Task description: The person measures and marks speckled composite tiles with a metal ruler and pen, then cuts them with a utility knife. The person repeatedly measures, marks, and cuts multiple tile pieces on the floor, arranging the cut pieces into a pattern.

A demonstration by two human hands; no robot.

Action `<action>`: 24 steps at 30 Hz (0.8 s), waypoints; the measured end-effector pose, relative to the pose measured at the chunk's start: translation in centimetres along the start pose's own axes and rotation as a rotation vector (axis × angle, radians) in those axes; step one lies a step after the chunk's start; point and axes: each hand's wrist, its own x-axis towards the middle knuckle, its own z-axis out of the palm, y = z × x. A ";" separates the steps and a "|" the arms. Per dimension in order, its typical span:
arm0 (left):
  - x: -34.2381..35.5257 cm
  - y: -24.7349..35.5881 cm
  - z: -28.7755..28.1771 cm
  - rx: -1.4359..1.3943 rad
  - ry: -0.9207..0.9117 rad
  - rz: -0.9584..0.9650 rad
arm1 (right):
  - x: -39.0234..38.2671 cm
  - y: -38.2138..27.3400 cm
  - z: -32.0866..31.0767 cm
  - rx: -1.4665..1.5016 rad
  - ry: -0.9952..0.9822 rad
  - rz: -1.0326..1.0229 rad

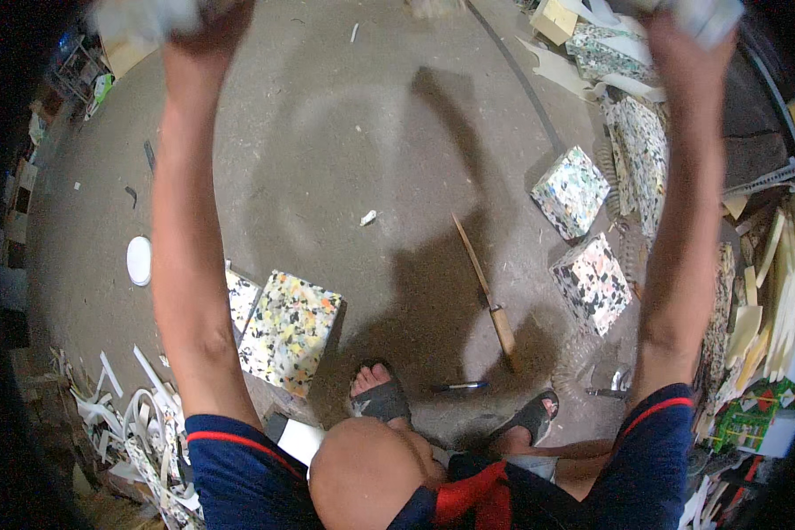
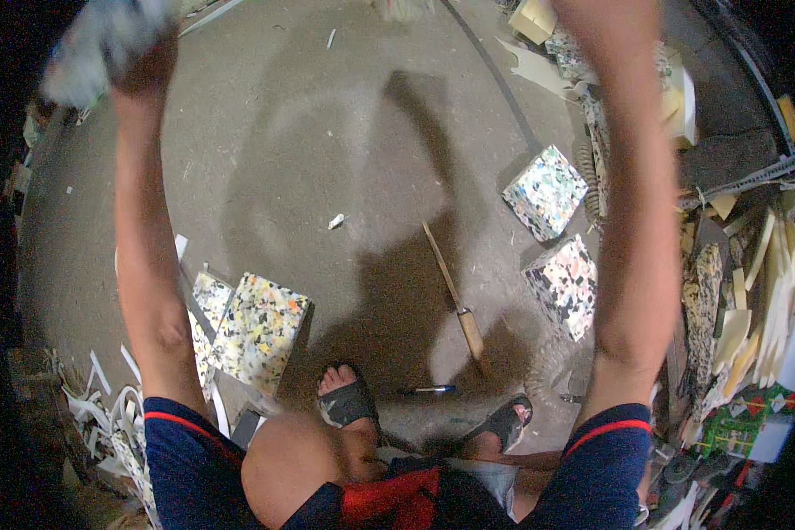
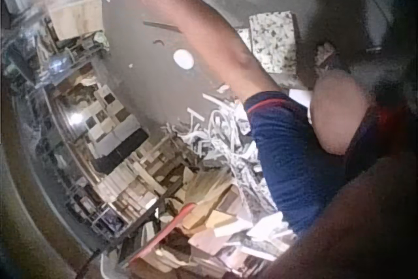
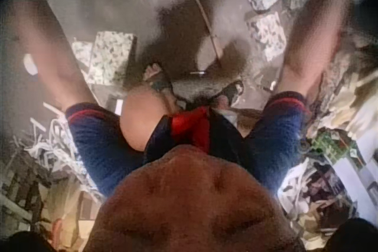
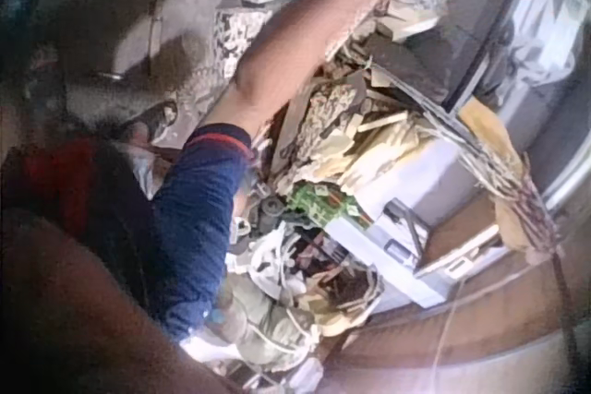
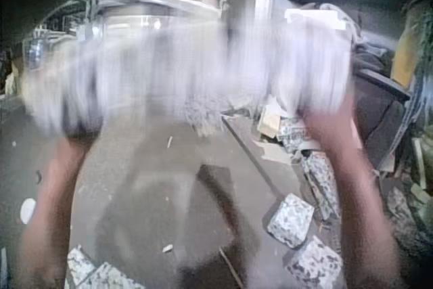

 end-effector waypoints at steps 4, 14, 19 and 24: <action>-16.7 3.2 2.5 -0.380 -0.238 -0.112 | -20.6 -9.8 -0.6 0.617 -0.431 0.236; -39.6 10.2 1.3 -0.010 -0.834 -1.004 | -42.5 -25.2 -7.7 0.580 -1.241 0.630; -37.3 13.7 4.1 -0.057 -0.636 -1.236 | -42.0 -22.2 -8.2 0.580 -0.988 0.875; -37.3 16.2 4.0 -0.065 -0.567 -1.309 | -42.5 -20.3 -7.3 0.555 -1.066 0.857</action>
